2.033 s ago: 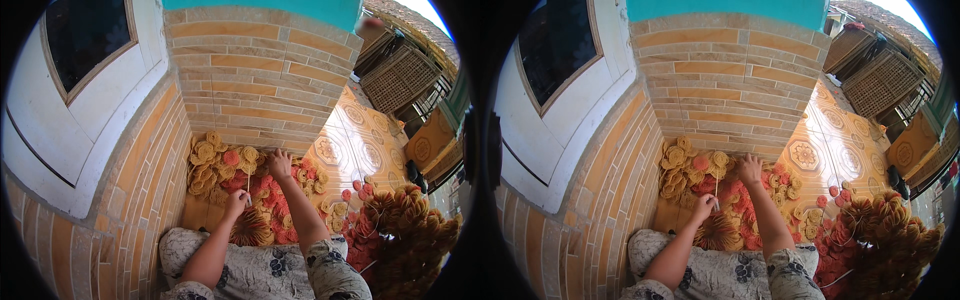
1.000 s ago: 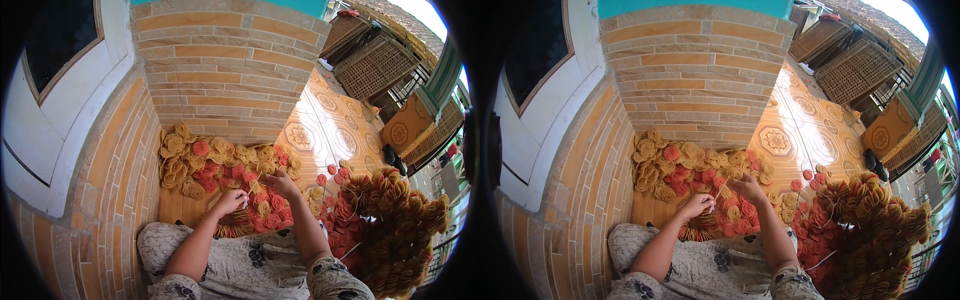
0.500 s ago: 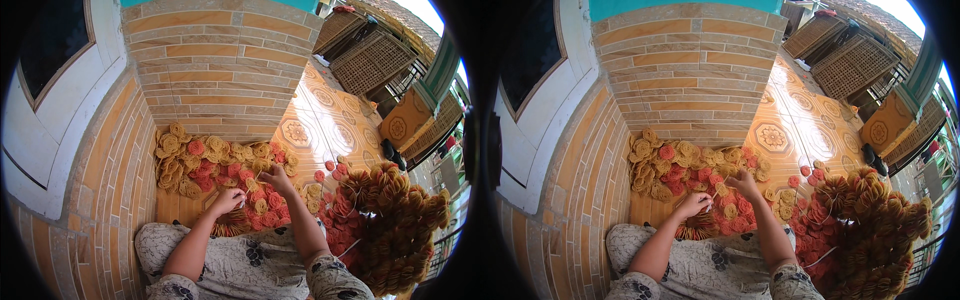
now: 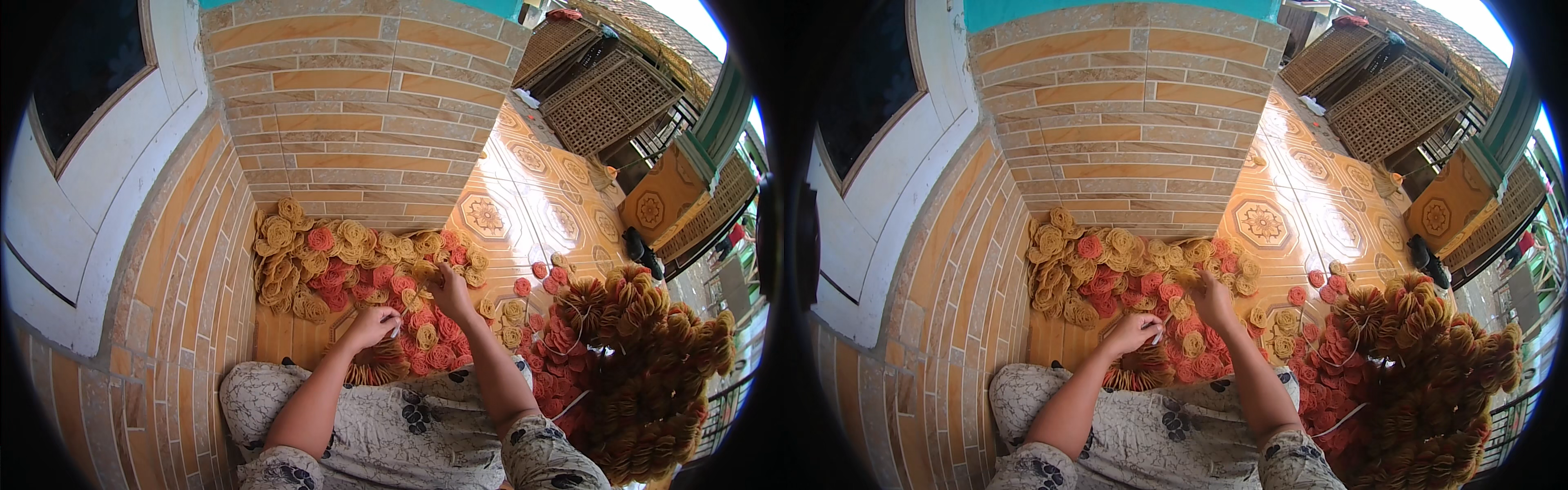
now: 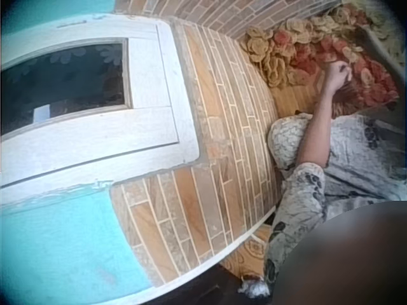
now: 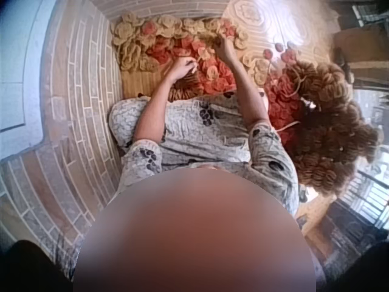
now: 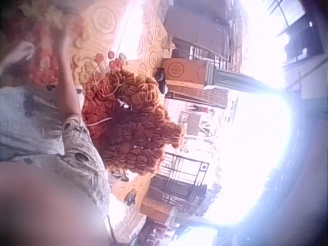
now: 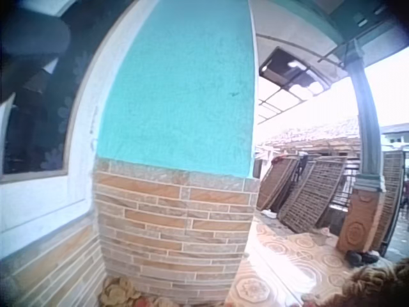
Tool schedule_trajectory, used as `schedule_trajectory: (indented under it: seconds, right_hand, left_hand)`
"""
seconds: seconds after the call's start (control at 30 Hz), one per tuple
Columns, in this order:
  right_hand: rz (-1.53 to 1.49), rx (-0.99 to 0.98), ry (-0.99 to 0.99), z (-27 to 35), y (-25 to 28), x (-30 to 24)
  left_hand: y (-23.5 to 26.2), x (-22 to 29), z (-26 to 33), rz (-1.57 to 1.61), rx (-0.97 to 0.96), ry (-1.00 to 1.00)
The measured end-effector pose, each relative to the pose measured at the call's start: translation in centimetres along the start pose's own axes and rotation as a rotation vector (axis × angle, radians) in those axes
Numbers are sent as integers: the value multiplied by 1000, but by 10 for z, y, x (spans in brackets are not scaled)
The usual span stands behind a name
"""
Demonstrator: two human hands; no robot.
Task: The person sits on a tiled floor and assembles small yellow and red fiber rosettes onto a white ribbon. They pick up rosettes from a pile, thread them onto the ribbon, and slide them into place, repeating the process to build a decorative garland.
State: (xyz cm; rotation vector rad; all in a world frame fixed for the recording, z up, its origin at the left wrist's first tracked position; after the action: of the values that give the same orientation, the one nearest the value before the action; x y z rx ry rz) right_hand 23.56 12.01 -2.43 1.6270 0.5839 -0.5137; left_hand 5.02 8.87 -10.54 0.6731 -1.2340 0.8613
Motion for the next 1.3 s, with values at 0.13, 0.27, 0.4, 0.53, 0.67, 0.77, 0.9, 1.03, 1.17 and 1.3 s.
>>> schedule_trajectory:
  seconds: [0.13,0.27,0.4,0.53,0.67,0.77,0.9,1.03,1.17,1.3]
  right_hand:
    - [-31,-59,106,3,-2,-6]
    - [-437,-243,59,4,-6,-6]
    - [-790,-359,-172,1,-12,5]
    - [-613,-264,-76,-3,-10,5]
    - [-480,-196,-84,-3,-8,11]
    - [-444,-146,-20,-7,-8,13]
    - [-466,-73,-80,-11,-10,20]
    - [-605,-206,-119,-4,-19,14]
    - [-265,-275,-54,-2,-21,2]
    - [-483,-215,44,-1,-25,-12]
  left_hand:
    - [0,3,1,1,13,-5]
    - [1,5,2,52,35,17]
    - [1,6,2,86,70,11]
    - [1,6,2,85,64,-18]
    - [2,6,1,47,81,-15]
    - [2,6,1,39,84,-13]
    - [2,3,0,39,71,-30]
    - [4,-4,-3,26,79,-63]
    - [14,-1,-3,-62,286,-58]
    - [19,26,4,-86,378,-283]
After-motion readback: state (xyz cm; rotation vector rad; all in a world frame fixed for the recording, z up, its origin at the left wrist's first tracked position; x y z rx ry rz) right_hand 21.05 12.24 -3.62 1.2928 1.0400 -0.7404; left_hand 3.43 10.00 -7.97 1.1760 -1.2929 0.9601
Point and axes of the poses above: each hand's wrist, its own z-axis away from the middle knuckle, its own y-axis out of the back of the hand, x = y × z, the point moved 5 cm from there along -z, towards the middle knuckle, and after that the axes turned 10 degrees about z, right-handed, at the moved point
